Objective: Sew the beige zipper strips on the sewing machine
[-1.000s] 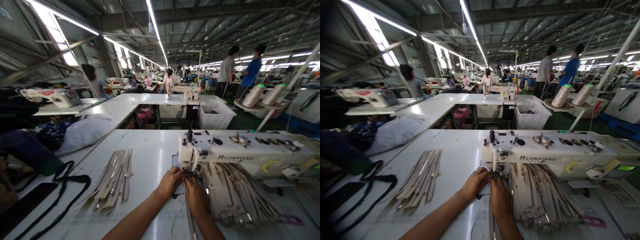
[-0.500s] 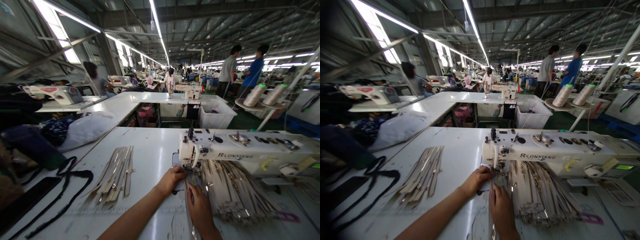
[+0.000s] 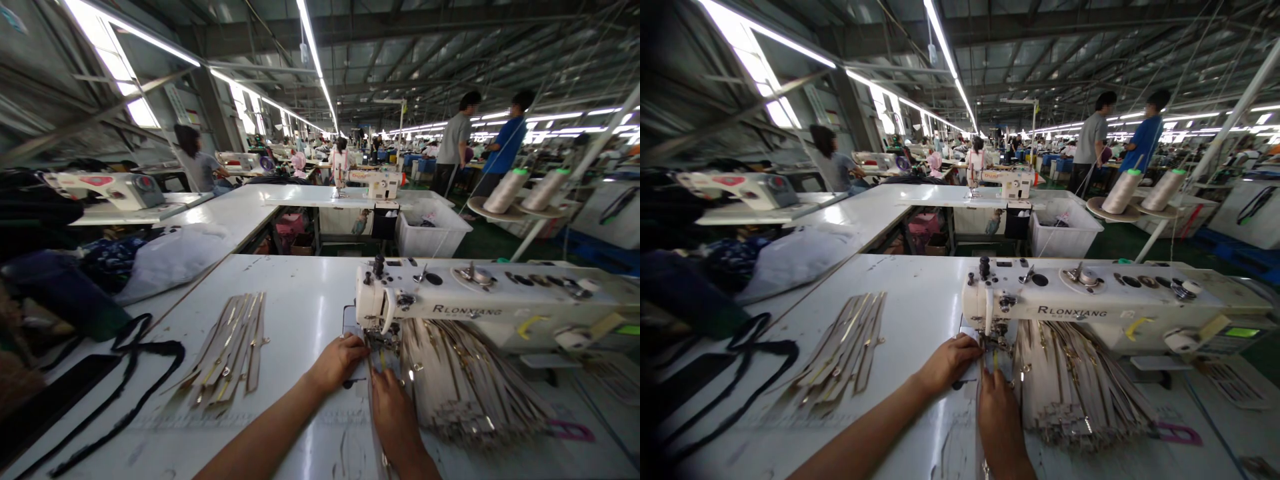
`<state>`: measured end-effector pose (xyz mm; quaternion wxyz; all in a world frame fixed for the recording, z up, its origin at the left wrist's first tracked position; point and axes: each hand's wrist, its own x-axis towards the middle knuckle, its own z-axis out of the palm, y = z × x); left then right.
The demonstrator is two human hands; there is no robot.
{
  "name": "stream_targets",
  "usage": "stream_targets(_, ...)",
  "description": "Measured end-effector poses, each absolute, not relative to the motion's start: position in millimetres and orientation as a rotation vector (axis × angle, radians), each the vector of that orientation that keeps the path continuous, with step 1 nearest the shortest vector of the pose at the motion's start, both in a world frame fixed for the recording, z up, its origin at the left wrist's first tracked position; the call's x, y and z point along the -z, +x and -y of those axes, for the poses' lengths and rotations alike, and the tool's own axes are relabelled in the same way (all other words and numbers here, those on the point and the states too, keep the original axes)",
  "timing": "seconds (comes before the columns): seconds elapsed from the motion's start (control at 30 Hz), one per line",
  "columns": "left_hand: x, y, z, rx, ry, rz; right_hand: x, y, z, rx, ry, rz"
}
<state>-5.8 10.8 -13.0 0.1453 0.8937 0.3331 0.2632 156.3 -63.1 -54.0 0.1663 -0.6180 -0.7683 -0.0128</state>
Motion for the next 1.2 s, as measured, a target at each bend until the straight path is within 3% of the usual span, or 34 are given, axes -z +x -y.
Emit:
stream_targets(0.47,15.2,-6.3,-6.0,-0.795,2.620,-1.045,19.7,145.5,36.7,-0.034,-1.876,2.228)
stream_targets(1.2,16.1,-7.0,-7.3,-0.823,2.516,-1.115,32.0,142.6,30.9,0.045,-1.760,2.173)
